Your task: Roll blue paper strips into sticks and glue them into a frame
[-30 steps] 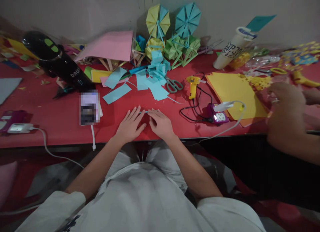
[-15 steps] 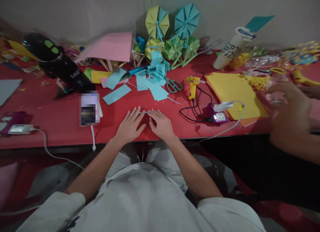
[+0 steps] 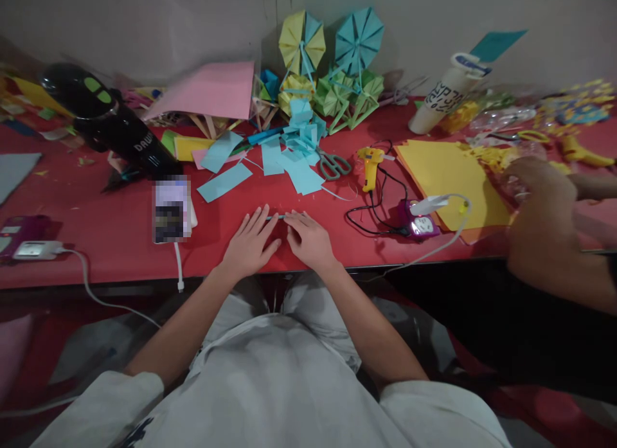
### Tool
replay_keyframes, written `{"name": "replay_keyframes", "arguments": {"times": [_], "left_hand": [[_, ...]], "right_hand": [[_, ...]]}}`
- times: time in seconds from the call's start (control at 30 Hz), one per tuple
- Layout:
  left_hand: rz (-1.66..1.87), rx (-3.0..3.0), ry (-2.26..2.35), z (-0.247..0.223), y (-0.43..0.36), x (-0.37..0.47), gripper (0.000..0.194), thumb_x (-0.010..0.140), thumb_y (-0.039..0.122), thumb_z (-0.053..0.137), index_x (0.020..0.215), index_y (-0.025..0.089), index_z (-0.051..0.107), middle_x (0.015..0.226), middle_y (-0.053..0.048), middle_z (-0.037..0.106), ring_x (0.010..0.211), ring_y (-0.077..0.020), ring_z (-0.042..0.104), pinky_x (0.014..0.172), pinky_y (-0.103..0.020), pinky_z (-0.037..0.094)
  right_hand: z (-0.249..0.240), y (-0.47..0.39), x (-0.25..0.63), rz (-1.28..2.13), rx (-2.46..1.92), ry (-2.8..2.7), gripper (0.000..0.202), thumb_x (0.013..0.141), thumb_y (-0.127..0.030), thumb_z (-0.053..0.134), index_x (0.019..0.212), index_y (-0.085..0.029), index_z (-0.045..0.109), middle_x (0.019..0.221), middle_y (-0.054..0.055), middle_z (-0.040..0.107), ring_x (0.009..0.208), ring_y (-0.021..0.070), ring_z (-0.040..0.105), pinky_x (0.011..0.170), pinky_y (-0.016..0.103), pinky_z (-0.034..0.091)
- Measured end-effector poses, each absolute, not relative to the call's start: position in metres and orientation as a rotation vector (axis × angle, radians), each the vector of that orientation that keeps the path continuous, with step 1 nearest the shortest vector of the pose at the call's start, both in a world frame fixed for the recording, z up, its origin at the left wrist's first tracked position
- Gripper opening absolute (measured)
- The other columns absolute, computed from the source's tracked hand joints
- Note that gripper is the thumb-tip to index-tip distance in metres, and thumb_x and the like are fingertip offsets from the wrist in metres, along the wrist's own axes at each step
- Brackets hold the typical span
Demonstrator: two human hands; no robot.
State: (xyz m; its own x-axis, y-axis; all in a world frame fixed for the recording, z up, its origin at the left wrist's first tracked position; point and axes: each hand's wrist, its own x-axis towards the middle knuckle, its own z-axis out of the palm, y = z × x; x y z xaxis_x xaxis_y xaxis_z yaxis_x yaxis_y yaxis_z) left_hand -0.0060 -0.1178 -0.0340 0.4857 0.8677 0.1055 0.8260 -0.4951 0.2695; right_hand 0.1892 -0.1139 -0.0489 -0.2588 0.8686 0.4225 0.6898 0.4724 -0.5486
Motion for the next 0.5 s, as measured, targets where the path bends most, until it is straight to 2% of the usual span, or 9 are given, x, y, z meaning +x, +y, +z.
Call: {"name": "replay_keyframes", "arguments": {"times": [0.5], "left_hand": [[0.401,2.530,1.486,-0.0352,-0.1199,-0.0054,0.060,0.100,0.039,0.044,0.154,0.012,0.040,0.166,-0.019,0.027,0.155,-0.0323,0.025,0.125,-0.054,0.023]], "right_hand": [[-0.0479,-0.1141,0.1892,0.363,-1.317,-2.032,0.037,0.092,-0.018,0.049,0.122,-0.024,0.069,0.129,0.006,0.072,0.126,0.0223,0.065,0.115,0.049,0.048]]}}
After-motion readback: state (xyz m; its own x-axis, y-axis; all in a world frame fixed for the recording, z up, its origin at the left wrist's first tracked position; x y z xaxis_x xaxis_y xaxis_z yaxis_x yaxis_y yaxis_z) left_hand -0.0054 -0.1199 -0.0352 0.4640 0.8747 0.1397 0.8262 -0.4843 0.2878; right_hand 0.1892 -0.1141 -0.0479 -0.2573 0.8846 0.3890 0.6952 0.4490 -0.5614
